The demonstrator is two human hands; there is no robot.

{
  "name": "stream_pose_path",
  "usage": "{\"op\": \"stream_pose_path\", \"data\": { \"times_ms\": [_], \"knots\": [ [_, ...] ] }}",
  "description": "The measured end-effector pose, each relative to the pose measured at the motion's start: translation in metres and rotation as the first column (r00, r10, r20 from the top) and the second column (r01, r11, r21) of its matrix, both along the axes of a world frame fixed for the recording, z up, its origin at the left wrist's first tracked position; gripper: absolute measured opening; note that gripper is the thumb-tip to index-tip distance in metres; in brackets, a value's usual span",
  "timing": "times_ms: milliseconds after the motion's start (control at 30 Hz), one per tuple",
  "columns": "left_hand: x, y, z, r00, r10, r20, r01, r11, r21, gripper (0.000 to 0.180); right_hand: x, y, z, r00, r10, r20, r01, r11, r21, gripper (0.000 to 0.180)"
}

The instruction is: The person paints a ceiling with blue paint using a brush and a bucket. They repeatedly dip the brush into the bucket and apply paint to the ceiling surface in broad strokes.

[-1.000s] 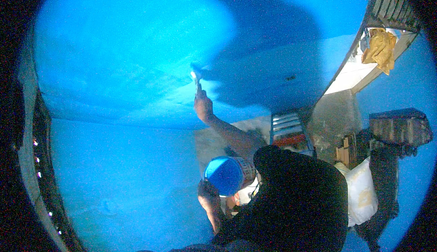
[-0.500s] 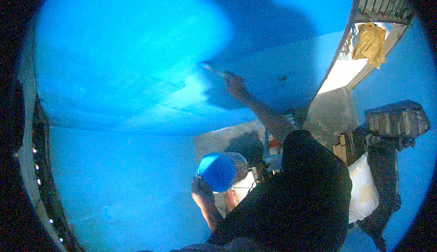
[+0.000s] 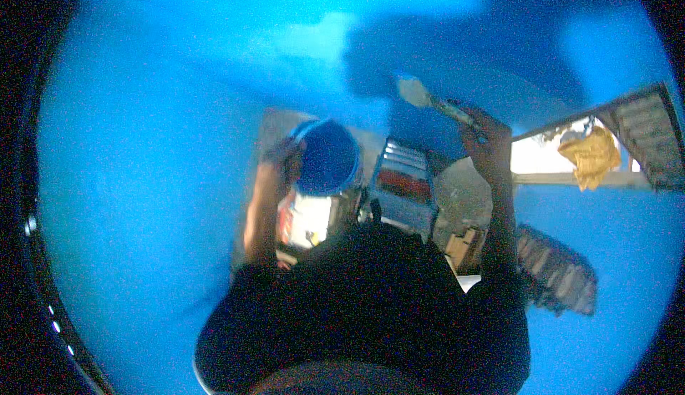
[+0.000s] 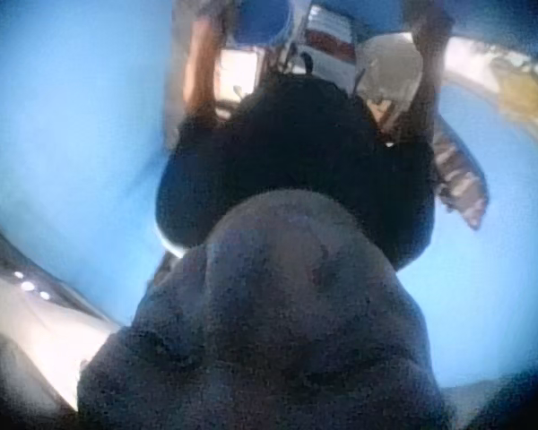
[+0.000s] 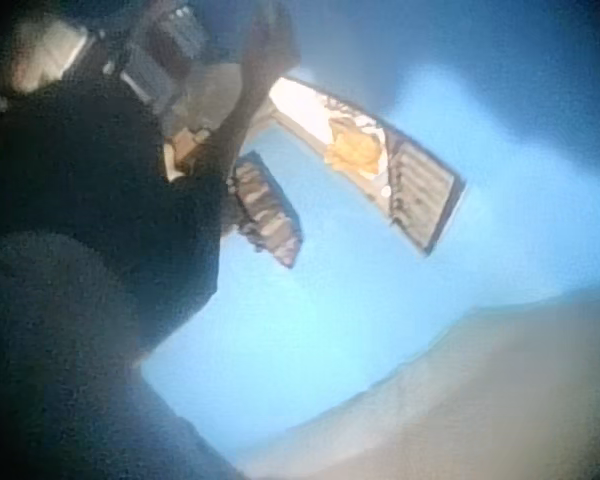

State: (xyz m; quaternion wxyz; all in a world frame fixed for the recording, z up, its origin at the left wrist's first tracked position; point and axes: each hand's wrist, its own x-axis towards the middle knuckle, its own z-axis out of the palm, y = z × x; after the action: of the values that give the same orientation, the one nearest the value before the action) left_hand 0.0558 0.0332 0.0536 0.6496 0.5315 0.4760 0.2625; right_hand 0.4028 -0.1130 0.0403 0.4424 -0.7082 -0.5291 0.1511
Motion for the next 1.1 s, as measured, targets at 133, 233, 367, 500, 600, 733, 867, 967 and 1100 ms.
{"op": "stream_pose_path", "data": {
  "times_ms": [133,233,367,500,600,733,867,967,1100],
  "knots": [
    [0.015,0.005,0.033,0.986,-0.166,0.004,0.164,0.974,-0.155,0.019,-0.032,-0.009,0.055,0.955,0.244,0.167,-0.231,0.968,-0.095,0.03],
    [0.029,0.006,0.036,0.982,-0.187,0.0,0.184,0.966,-0.182,0.017,-0.045,-0.004,0.062,0.877,0.399,0.268,-0.353,0.913,-0.202,0.036],
    [0.034,-0.002,0.038,0.973,-0.212,0.086,0.216,0.975,-0.042,0.016,-0.07,0.017,0.054,0.764,0.547,0.343,-0.486,0.837,-0.252,0.027],
    [0.046,-0.004,0.046,0.94,-0.329,0.092,0.338,0.936,-0.1,0.017,-0.107,0.046,0.038,0.612,0.686,0.394,-0.485,0.719,-0.498,0.019],
    [0.057,-0.012,0.036,0.926,-0.338,0.167,0.354,0.932,-0.076,0.017,-0.134,0.067,0.033,0.508,0.76,0.405,-0.408,0.626,-0.664,0.017],
    [0.062,-0.014,0.023,0.888,-0.454,0.072,0.418,0.863,0.285,0.016,-0.129,0.074,-0.034,0.585,0.647,0.489,-0.526,0.762,-0.379,0.019],
    [0.068,-0.012,0.006,0.877,-0.434,0.208,0.405,0.899,0.169,0.017,-0.116,0.063,-0.023,0.573,0.684,0.452,-0.491,0.728,-0.479,0.02],
    [0.067,-0.018,0.026,0.927,-0.315,0.204,0.347,0.927,-0.145,0.017,-0.112,0.051,0.002,0.664,0.663,0.346,-0.494,0.736,-0.463,0.019],
    [0.078,-0.027,0.027,0.948,-0.277,0.156,0.296,0.947,-0.122,0.017,-0.092,0.041,-0.016,0.764,0.642,0.066,-0.637,0.766,-0.083,0.021]
  ]
}}
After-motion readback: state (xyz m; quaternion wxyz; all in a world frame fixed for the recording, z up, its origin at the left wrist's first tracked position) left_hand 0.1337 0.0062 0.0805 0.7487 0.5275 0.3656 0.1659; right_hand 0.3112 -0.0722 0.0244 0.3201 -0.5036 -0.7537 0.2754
